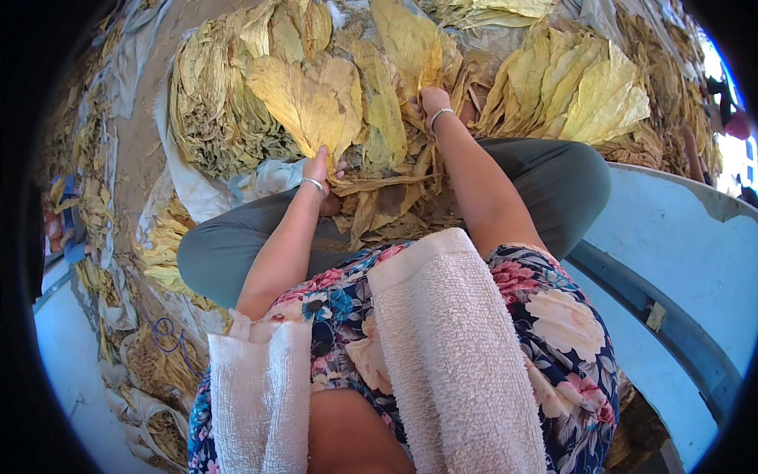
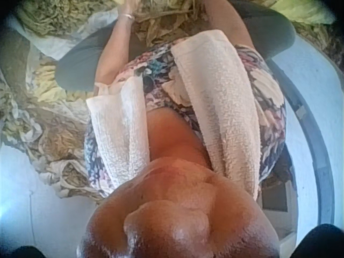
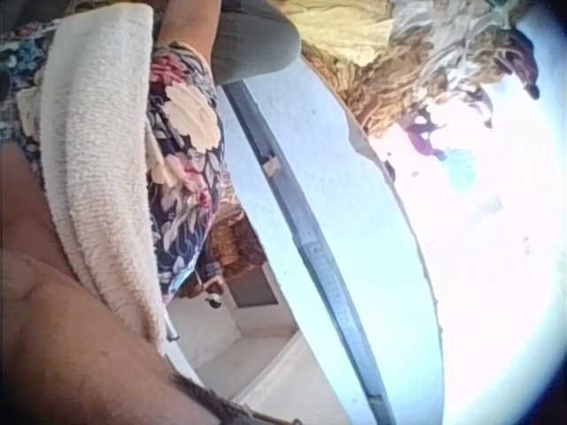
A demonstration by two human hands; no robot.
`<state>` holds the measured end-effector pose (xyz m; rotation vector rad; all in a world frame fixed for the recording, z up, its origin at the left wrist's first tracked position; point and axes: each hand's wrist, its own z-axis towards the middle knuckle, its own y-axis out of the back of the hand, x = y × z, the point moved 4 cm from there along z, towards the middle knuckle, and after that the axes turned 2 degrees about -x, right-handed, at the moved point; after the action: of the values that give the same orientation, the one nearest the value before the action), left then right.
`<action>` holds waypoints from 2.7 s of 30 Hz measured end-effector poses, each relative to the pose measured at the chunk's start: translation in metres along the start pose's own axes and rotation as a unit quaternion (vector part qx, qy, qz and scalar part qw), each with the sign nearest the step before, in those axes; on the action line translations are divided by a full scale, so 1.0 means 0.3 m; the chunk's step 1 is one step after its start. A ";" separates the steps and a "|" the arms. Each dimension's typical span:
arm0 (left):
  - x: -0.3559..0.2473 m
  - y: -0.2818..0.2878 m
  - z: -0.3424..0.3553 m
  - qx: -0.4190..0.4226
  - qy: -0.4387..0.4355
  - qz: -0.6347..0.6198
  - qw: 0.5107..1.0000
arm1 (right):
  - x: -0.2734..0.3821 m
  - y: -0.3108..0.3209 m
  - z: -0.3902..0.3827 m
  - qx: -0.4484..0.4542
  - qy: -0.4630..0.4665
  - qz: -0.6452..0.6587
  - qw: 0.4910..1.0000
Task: The person sits cross-legged on the floor and repeatedly picks up dried yellow leaves, separates them by hand, and places them into piles. The hands manipulate the leaves directly without tools, moving them from one pile to another.
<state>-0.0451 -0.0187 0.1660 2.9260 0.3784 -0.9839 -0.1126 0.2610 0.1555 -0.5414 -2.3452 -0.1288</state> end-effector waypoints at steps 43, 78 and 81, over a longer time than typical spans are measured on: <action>-0.035 0.069 0.011 -0.070 -0.084 0.004 0.994 | -0.064 0.019 -0.001 -0.032 0.177 -0.125 0.976; -0.071 -0.009 -0.001 -0.087 -0.157 0.030 0.983 | -0.259 -0.015 -0.068 -0.080 0.110 -0.504 0.853; -0.060 -0.018 -0.004 -0.064 -0.137 0.071 0.986 | -0.353 -0.037 0.001 -0.029 0.066 -0.444 0.893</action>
<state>-0.0597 -0.0172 0.1779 2.6141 0.2092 -1.2656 -0.0480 0.2143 0.0850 0.5402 -2.2765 -0.6308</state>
